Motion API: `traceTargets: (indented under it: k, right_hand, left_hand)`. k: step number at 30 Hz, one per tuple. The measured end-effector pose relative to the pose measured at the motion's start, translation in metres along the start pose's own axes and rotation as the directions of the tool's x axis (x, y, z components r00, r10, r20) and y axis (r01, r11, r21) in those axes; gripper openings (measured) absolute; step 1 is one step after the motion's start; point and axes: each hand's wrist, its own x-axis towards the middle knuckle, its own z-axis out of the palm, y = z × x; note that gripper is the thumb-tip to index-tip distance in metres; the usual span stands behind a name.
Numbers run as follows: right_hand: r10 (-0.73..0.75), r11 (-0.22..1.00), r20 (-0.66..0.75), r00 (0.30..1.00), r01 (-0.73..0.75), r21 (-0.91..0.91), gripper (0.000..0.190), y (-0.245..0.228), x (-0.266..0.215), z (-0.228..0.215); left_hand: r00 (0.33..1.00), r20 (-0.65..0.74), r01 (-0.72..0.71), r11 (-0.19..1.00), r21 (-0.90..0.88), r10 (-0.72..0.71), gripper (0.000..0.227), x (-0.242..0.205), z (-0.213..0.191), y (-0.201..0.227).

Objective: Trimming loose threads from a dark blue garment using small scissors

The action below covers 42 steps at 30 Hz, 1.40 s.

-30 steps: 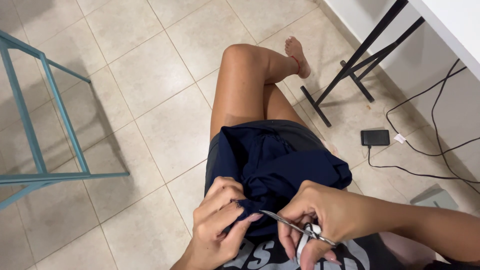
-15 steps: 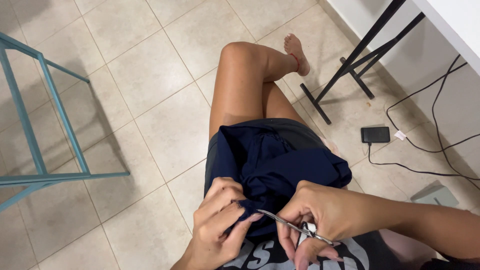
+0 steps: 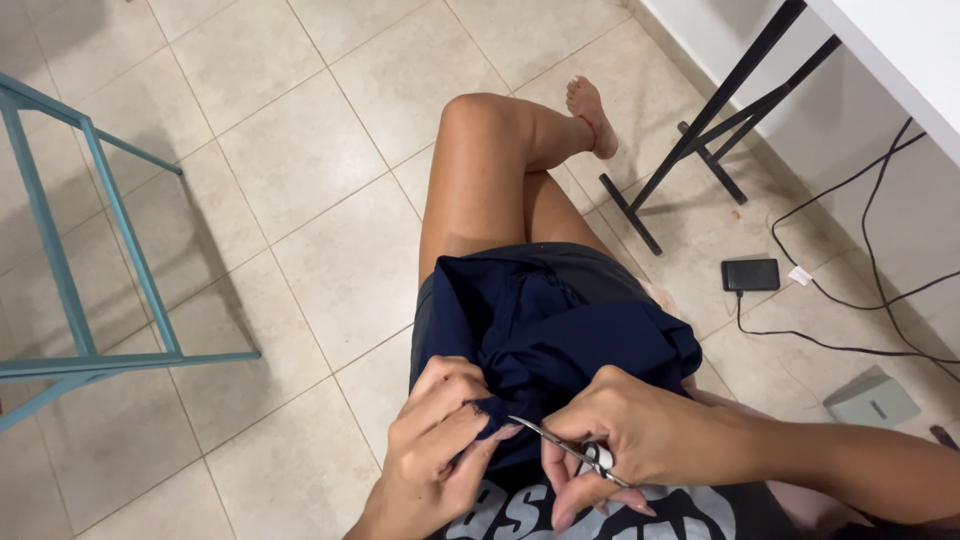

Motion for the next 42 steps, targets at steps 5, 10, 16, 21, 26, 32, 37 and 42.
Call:
traceTargets:
  k: [5,10,16,21,26,32,37,42]
  right_hand:
    - [0.025,0.999,-0.037,0.999,-0.026,-0.036,0.031,0.01,-0.002,0.002]
    - [-0.119,0.989,-0.065,0.991,0.112,-0.095,0.029,0.011,-0.002,0.002]
    - [-0.433,0.784,-0.12,0.893,0.307,-0.539,0.035,-0.016,-0.01,-0.029]
    - [-0.382,0.803,0.046,0.923,0.356,-0.478,0.082,-0.059,0.038,-0.063]
    - [-0.439,0.769,0.121,0.89,0.442,-0.463,0.031,-0.038,0.06,-0.053]
    - [-0.582,0.673,-0.017,0.813,0.47,-0.571,0.014,-0.041,0.042,-0.032]
    - [-0.747,0.524,-0.126,0.653,0.461,-0.716,0.012,-0.034,0.036,-0.017]
    - [-0.702,0.636,-0.265,0.661,0.414,-0.651,0.007,-0.029,0.033,-0.017]
  left_hand:
    - [1.0,0.012,0.002,1.0,0.022,-0.002,0.016,-0.002,0.001,-0.001]
    - [1.0,0.008,0.004,1.0,0.016,-0.004,0.015,0.003,-0.002,0.001]
    - [0.999,-0.027,0.032,0.988,0.151,-0.028,0.028,-0.002,-0.01,0.002]
    - [0.997,-0.014,0.079,0.935,0.346,-0.079,0.022,-0.012,-0.006,0.007]
    - [0.993,-0.099,0.088,0.967,0.239,-0.067,0.013,0.001,-0.01,0.023]
    - [0.93,-0.19,0.334,0.939,0.075,-0.316,0.023,-0.005,-0.004,0.016]
    - [0.891,-0.249,0.35,0.924,-0.155,-0.38,0.02,-0.008,0.002,0.011]
    - [0.853,-0.212,0.403,0.861,-0.311,-0.477,0.01,-0.014,0.006,0.007]
